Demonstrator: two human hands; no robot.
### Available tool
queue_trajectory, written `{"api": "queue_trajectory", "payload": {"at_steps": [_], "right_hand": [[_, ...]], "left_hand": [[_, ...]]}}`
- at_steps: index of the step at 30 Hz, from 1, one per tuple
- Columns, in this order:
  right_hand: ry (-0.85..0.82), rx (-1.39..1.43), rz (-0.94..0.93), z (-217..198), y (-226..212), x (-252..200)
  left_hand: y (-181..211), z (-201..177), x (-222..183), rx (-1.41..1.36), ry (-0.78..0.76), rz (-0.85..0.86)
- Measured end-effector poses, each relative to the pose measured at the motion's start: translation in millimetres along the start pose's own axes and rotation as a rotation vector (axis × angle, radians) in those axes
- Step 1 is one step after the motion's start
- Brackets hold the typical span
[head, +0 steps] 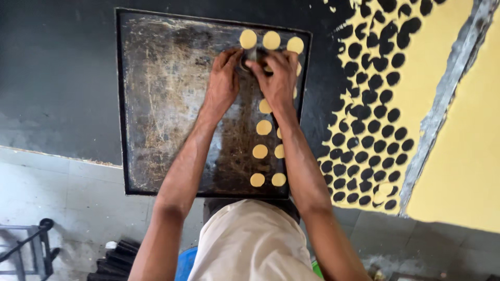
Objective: The person uses a small metal cylinder to cut circular shapes from a sheet of yellow dough and places them onto a black metal tray.
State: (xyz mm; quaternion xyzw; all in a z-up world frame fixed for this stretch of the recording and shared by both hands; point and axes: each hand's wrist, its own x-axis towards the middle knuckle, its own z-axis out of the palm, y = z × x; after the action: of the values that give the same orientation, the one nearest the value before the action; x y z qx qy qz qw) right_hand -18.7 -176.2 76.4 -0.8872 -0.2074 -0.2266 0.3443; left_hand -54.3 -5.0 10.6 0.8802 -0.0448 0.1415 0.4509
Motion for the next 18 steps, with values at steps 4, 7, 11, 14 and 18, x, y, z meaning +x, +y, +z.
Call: {"api": "queue_trajectory", "payload": {"at_steps": [4,7,11,14,18], "right_hand": [[0.04,-0.014,0.171,-47,22,-19],[-0.032,-0.086,0.228,-119,45,-67],[-0.111,-0.145,0.377,-208,90,-123],[-0.135,-0.327,0.348,-271,146,-139],[-0.123,-0.457,0.373,-312,196,-145]], "left_hand": [[14,4,10,0.068,-0.033,0.032],[22,2,14,0.144,-0.063,0.047],[22,-4,6,0.112,-0.053,0.043],[28,-14,0,0.149,-0.048,0.063],[48,-15,-4,0.159,-0.05,0.084]]}}
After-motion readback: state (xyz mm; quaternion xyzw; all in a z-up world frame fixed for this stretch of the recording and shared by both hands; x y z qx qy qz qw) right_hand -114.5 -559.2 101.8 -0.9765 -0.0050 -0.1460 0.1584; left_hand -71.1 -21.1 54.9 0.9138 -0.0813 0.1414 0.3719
